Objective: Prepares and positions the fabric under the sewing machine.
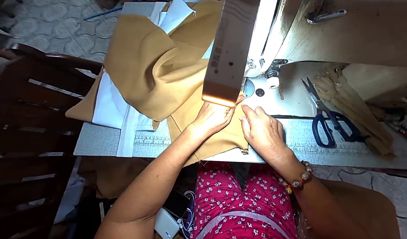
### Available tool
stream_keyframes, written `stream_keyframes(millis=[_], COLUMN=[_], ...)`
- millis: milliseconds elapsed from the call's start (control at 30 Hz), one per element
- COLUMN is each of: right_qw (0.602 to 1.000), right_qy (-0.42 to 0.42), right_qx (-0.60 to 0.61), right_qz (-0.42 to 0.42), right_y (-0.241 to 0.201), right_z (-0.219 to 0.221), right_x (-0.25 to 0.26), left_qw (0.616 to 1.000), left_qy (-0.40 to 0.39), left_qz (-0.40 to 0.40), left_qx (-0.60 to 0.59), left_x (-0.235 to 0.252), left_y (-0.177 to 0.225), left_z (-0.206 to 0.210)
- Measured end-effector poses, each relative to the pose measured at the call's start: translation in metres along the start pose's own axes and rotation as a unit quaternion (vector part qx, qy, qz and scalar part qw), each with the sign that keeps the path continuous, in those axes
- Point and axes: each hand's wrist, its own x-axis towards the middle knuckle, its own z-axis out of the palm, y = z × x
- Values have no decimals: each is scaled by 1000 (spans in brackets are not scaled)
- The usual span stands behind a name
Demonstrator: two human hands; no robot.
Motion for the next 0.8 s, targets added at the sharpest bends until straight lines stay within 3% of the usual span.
stream_keyframes(millis=[300,500,633,800], right_qw=[999,992,967,975], right_qy=[-47,-24,48,62], right_qx=[12,109,245,206], right_qz=[-4,-50,-39,-48], right_y=[1,21,31,16], right_z=[-13,-13,-2,7], right_x=[7,-3,-31,-63], left_qw=[1000,996,994,991], left_qy=[-22,-67,-26,24], left_qz=[11,-60,-73,-74], left_qx=[11,16,-80,-110], left_x=[17,-2,-32,-37], left_y=[-20,39,51,47], left_z=[1,-23,-13,-2])
